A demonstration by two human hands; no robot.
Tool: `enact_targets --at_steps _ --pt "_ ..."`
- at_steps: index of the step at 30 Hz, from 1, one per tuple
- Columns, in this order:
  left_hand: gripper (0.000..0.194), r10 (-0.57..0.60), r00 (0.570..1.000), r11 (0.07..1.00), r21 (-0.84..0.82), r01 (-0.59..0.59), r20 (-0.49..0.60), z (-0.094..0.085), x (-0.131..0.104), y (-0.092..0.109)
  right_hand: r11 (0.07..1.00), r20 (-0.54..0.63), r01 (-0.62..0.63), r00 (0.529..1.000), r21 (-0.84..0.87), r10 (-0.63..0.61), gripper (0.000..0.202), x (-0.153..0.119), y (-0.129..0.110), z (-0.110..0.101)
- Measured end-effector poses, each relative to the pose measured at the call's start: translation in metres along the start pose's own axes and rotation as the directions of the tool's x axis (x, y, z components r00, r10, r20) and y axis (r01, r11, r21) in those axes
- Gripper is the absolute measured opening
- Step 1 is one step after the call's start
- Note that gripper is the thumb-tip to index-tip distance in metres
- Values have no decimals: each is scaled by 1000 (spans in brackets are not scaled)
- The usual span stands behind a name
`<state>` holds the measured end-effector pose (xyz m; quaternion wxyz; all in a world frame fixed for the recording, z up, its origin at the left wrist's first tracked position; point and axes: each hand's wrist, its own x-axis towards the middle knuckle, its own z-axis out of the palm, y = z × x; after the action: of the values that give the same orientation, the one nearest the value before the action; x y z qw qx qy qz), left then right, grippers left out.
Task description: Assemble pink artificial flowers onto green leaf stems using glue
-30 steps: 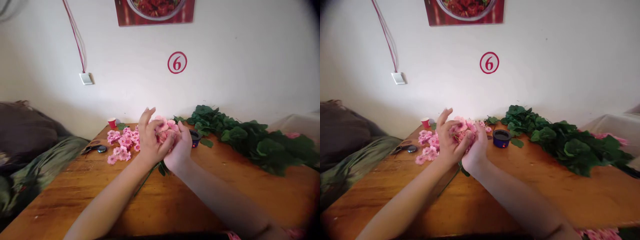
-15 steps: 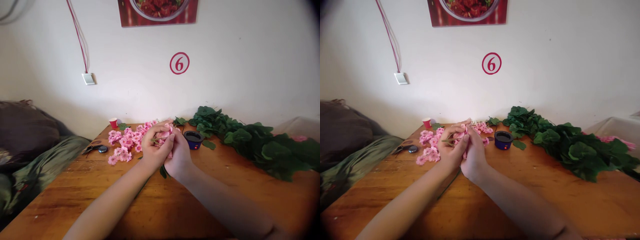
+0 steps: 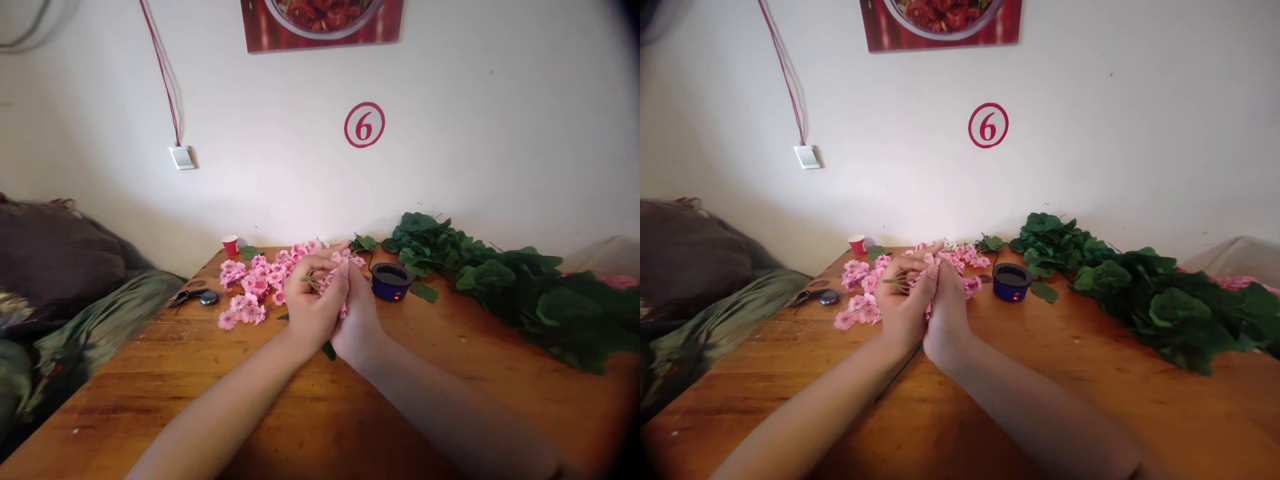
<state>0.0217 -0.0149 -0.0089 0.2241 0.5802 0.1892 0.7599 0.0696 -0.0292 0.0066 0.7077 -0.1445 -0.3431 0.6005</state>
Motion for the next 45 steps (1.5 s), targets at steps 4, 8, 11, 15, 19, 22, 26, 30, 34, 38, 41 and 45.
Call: enact_targets --at_steps 4,8,11,15,19,22,26,30,34,38,41,45 --pt "14 46 998 997 61 -43 -41 -3 9 -1 981 -55 -115 991 154 125 21 -4 -3 10" --pt "14 123 992 972 204 -115 -26 -5 11 1 981 -89 -84 991 174 101 22 -8 1 12" --pt "14 119 993 963 242 -118 9 -3 6 4 975 -55 -64 995 215 78 24 -6 4 6" --pt "12 64 998 984 166 -61 -8 0 0 2 962 -9 -22 1000 271 25 18 0 7 -1" --pt "11 11 1000 995 99 -11 3 0 -2 -1 958 12 -15 1000 287 12 21 5 9 -2" --pt "12 -33 998 999 16 32 46 0 -2 -1 947 24 -26 1000 319 19 25 7 7 -1" --pt "15 -38 995 997 -67 44 90 0 -2 -3 951 35 -71 997 302 63 29 6 2 -1" --pt "17 0 998 997 -80 6 65 1 0 -7 986 -21 15 1000 167 -12 31 7 3 -3" --pt "20 6 1000 999 -31 -5 11 1 4 -9 994 -27 15 1000 109 -12 29 8 7 -3" --pt "17 75 997 996 55 -74 -20 -4 7 -9 995 24 -45 999 90 43 35 5 10 -1" --pt "16 128 991 983 139 -123 -31 -7 7 -9 998 -31 -24 999 63 26 36 4 13 -2" --pt "16 59 998 996 66 -58 -10 -6 5 -10 992 -51 -72 996 100 78 31 6 17 -5"
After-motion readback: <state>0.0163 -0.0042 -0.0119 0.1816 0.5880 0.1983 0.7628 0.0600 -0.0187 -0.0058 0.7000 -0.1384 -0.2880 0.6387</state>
